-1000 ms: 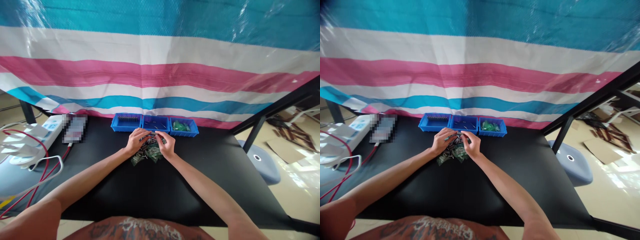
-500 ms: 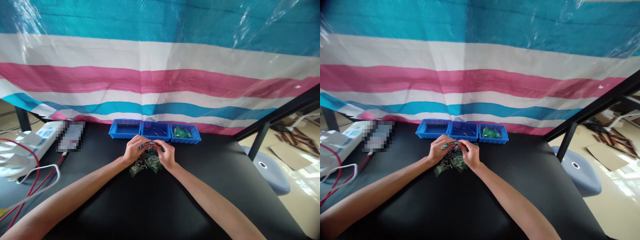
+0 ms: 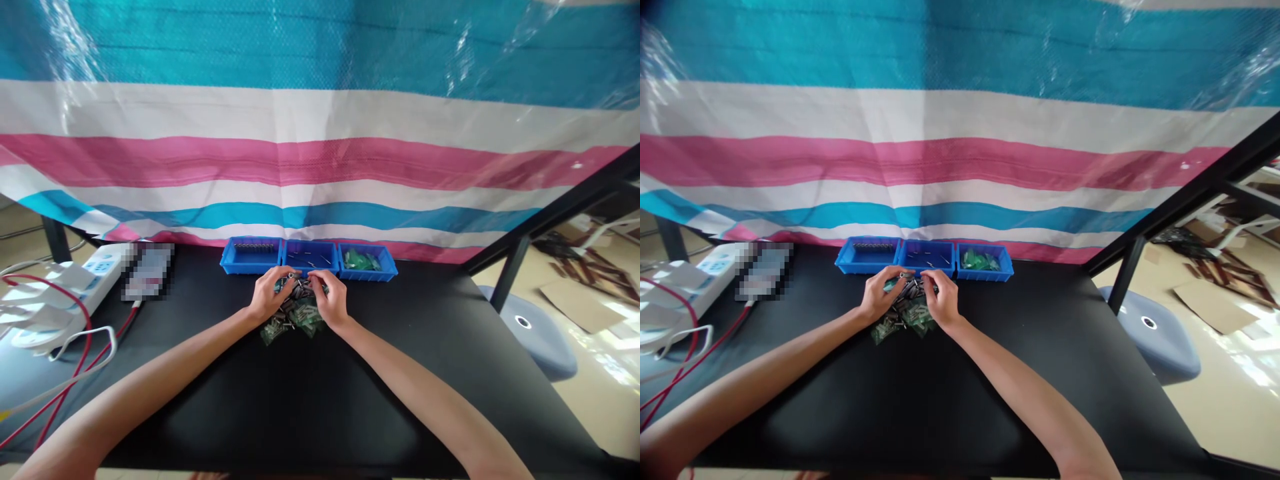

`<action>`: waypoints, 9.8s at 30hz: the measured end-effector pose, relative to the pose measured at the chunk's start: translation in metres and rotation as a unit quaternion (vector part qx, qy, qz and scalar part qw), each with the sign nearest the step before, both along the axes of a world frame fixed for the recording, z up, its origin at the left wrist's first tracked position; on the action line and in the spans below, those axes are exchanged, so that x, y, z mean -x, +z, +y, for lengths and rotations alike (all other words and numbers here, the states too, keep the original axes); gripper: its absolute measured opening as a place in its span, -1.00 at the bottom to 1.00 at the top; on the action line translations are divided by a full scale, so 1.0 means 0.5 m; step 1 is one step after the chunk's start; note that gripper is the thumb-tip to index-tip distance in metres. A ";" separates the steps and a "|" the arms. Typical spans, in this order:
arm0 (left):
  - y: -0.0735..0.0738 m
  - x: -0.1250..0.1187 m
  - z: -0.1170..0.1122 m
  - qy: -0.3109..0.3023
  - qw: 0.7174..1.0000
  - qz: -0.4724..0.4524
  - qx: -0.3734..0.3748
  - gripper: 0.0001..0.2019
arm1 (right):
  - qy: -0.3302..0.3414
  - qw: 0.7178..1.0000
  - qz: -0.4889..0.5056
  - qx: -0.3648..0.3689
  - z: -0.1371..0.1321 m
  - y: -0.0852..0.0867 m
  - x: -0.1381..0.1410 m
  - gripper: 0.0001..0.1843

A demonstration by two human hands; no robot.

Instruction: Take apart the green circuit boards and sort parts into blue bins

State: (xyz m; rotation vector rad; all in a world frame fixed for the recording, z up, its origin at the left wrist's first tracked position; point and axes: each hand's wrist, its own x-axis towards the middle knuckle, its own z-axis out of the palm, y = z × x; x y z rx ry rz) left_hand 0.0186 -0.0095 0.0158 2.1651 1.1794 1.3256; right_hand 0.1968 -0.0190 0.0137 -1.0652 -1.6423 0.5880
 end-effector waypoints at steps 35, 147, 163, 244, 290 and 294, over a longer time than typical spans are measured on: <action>-0.022 0.005 0.009 -0.009 0.999 0.033 -0.007 -0.72 | 0.045 0.996 -0.041 -0.064 0.006 -0.017 0.003 -0.76; -0.031 0.004 0.012 -0.006 0.999 0.033 -0.036 -0.76 | 0.038 0.993 -0.077 -0.076 0.008 -0.022 0.005 -0.78; -0.005 0.001 -0.008 0.035 0.999 0.017 -0.017 -0.79 | 0.037 0.995 -0.060 -0.066 0.004 -0.015 0.007 -0.79; 0.094 0.059 0.214 0.170 0.855 0.478 0.107 -0.75 | 0.039 0.996 -0.065 -0.054 0.008 -0.020 0.003 -0.74; 0.113 -0.008 -0.046 -0.115 0.846 0.513 0.088 -0.70 | -0.010 1.000 0.023 0.001 0.008 -0.005 0.000 -0.72; 0.111 0.002 -0.038 -0.130 0.863 0.486 0.053 -0.81 | -0.005 0.999 0.039 0.012 0.007 -0.006 0.001 -0.72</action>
